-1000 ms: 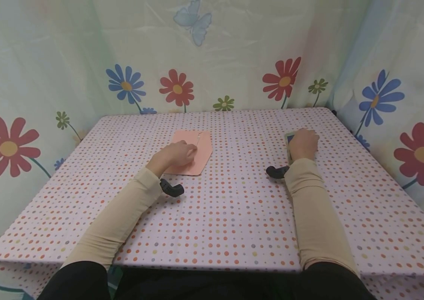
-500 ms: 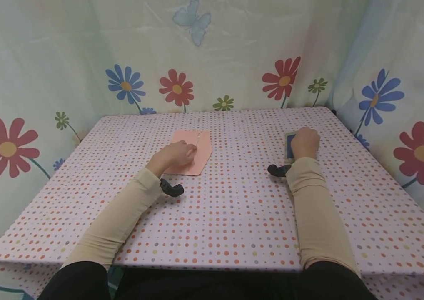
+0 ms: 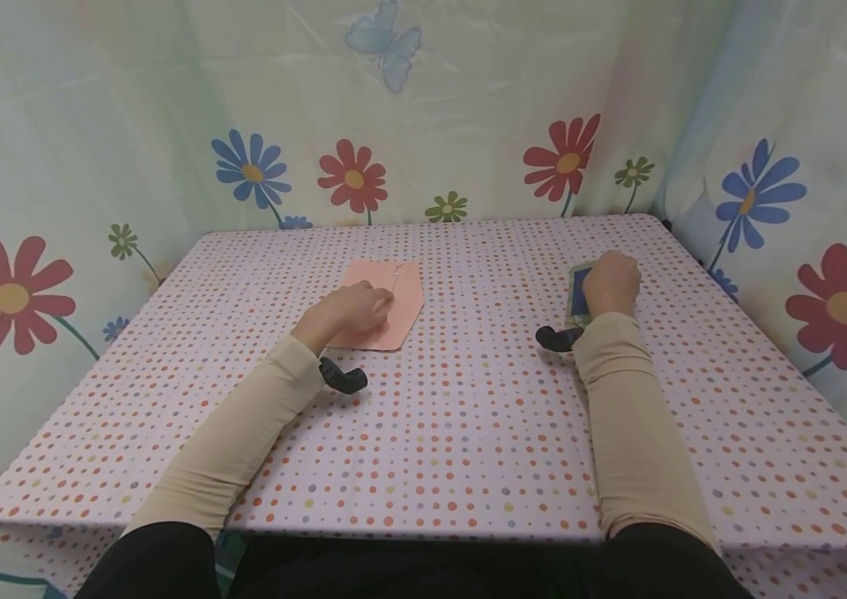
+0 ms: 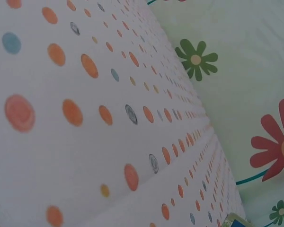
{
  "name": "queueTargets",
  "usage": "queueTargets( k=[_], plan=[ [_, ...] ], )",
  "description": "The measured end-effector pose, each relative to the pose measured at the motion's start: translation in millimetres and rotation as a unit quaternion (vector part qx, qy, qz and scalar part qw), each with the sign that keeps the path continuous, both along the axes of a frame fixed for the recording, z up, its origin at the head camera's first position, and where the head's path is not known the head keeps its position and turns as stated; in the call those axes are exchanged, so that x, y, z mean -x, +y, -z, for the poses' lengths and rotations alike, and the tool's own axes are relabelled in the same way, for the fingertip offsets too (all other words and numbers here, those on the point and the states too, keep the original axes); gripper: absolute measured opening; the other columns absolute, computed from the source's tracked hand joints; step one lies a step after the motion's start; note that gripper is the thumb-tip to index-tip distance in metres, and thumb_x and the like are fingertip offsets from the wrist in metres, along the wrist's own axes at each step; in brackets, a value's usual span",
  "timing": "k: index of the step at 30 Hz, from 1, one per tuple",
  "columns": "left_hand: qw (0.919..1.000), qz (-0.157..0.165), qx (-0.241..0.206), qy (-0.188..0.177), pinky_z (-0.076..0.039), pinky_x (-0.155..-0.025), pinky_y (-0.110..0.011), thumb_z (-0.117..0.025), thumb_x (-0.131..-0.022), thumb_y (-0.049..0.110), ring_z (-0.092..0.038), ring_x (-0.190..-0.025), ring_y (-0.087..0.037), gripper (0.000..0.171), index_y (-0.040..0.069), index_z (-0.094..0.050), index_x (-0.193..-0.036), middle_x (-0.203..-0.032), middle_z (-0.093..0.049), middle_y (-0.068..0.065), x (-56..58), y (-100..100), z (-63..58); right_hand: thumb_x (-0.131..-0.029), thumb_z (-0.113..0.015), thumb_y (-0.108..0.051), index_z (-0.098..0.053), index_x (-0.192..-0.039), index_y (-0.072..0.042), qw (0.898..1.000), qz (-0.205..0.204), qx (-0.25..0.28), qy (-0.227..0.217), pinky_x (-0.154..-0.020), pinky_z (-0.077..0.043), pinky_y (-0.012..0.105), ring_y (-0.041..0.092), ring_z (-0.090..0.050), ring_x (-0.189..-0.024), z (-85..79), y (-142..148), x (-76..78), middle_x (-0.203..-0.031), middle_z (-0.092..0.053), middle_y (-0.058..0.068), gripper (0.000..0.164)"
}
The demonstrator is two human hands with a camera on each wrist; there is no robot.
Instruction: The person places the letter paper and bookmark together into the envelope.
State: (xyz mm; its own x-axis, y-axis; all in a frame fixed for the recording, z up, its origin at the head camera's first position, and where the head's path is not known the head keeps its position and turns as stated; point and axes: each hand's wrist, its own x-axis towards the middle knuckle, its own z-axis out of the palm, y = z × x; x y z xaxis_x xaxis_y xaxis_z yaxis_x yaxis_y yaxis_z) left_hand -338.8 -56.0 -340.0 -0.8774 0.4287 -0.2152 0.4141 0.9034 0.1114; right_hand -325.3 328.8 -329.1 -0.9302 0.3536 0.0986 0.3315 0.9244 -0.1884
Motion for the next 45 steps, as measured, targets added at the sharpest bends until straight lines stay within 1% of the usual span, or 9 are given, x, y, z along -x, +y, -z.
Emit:
queueTargets(
  k=[8, 20, 25, 34, 38, 40, 41, 43, 45],
  plan=[
    [0.9999, -0.002, 0.002, 0.01, -0.044, -0.098, -0.046, -0.039, -0.097, 0.033, -0.053, -0.116, -0.027, 0.045, 0.025, -0.043, -0.141, -0.133, -0.048, -0.009, -0.7, 0.4, 0.2, -0.083, -0.042, -0.002, -0.058, -0.096, 0.02, 1.0, 0.002, 0.014, 0.02, -0.079, -0.051, 0.051, 0.046, -0.058, -0.093, -0.3, -1.0, 1.3, -0.099, -0.058, 0.036, 0.03],
    [0.9997, 0.009, 0.006, 0.02, -0.044, -0.099, -0.045, -0.038, -0.098, 0.032, -0.052, -0.117, -0.026, 0.044, 0.023, -0.044, -0.14, -0.131, -0.049, -0.01, -1.1, 0.9, 2.6, -0.085, -0.041, -0.002, -0.058, -0.097, 0.019, 0.999, 0.006, 0.027, 0.022, -0.074, -0.052, 0.051, 0.046, -0.058, -0.091, 0.7, 0.8, 1.6, -0.1, -0.058, 0.036, 0.03],
    [0.9998, 0.007, 0.006, 0.019, -0.043, -0.1, -0.046, -0.038, -0.098, 0.033, -0.051, -0.12, -0.027, 0.045, 0.023, -0.043, -0.141, -0.134, -0.048, -0.01, -2.1, 1.0, 1.9, -0.086, -0.041, -0.003, -0.056, -0.104, 0.019, 0.999, 0.004, 0.041, 0.023, -0.076, -0.051, 0.053, 0.048, -0.057, -0.093, -1.1, 1.3, 0.8, -0.103, -0.057, 0.036, 0.032],
    [0.9999, 0.007, 0.011, 0.011, -0.043, -0.099, -0.046, -0.038, -0.098, 0.033, -0.05, -0.12, -0.027, 0.045, 0.023, -0.042, -0.142, -0.135, -0.047, -0.009, -1.5, 1.1, 1.5, -0.086, -0.041, -0.002, -0.057, -0.105, 0.015, 0.998, -0.002, 0.064, 0.024, -0.083, -0.047, 0.056, 0.05, -0.053, -0.099, -2.8, 1.6, 1.0, -0.105, -0.056, 0.035, 0.03],
    [0.9999, 0.002, 0.011, 0.009, -0.043, -0.1, -0.046, -0.039, -0.098, 0.033, -0.051, -0.119, -0.028, 0.046, 0.024, -0.041, -0.143, -0.135, -0.047, -0.01, -1.9, 1.4, 0.8, -0.083, -0.042, 0.0, -0.054, -0.083, 0.01, 0.996, -0.01, 0.076, 0.045, -0.079, -0.046, 0.056, 0.047, -0.054, -0.091, -3.3, 0.4, 0.3, -0.092, -0.06, 0.031, 0.016],
    [0.9999, 0.001, 0.011, 0.008, -0.043, -0.1, -0.046, -0.039, -0.098, 0.033, -0.051, -0.119, -0.028, 0.046, 0.024, -0.041, -0.143, -0.136, -0.046, -0.01, -2.3, 1.5, 0.6, -0.082, -0.042, 0.002, -0.044, -0.069, 0.003, 0.995, -0.016, 0.074, 0.059, -0.07, -0.045, 0.052, 0.041, -0.052, -0.077, -3.4, -0.1, 0.1, -0.072, -0.056, 0.023, 0.013],
    [0.9999, 0.001, 0.011, 0.008, -0.043, -0.1, -0.046, -0.04, -0.097, 0.033, -0.051, -0.119, -0.028, 0.046, 0.024, -0.041, -0.143, -0.136, -0.046, -0.01, -2.3, 1.4, 0.6, -0.081, -0.042, 0.003, -0.039, -0.066, -0.001, 0.995, -0.017, 0.076, 0.066, -0.067, -0.044, 0.049, 0.037, -0.05, -0.072, -3.6, -0.7, -0.3, -0.066, -0.053, 0.018, 0.016],
    [0.9999, 0.003, 0.012, 0.008, -0.043, -0.101, -0.046, -0.04, -0.098, 0.033, -0.051, -0.121, -0.028, 0.047, 0.024, -0.041, -0.143, -0.137, -0.046, -0.01, -2.1, 1.2, 1.0, -0.081, -0.043, 0.003, -0.037, -0.066, -0.003, 0.994, -0.015, 0.081, 0.072, -0.064, -0.041, 0.045, 0.031, -0.044, -0.068, -3.9, -1.3, -0.6, -0.061, -0.048, 0.012, 0.018],
    [0.9999, 0.004, 0.012, 0.009, -0.042, -0.101, -0.046, -0.04, -0.098, 0.033, -0.05, -0.121, -0.028, 0.047, 0.024, -0.041, -0.143, -0.137, -0.046, -0.01, -1.8, 1.2, 1.4, -0.082, -0.042, 0.003, -0.042, -0.067, -0.003, 0.993, -0.013, 0.086, 0.075, -0.065, -0.042, 0.045, 0.032, -0.045, -0.069, -3.9, -2.3, -1.0, -0.062, -0.051, 0.015, 0.016]
  ],
)
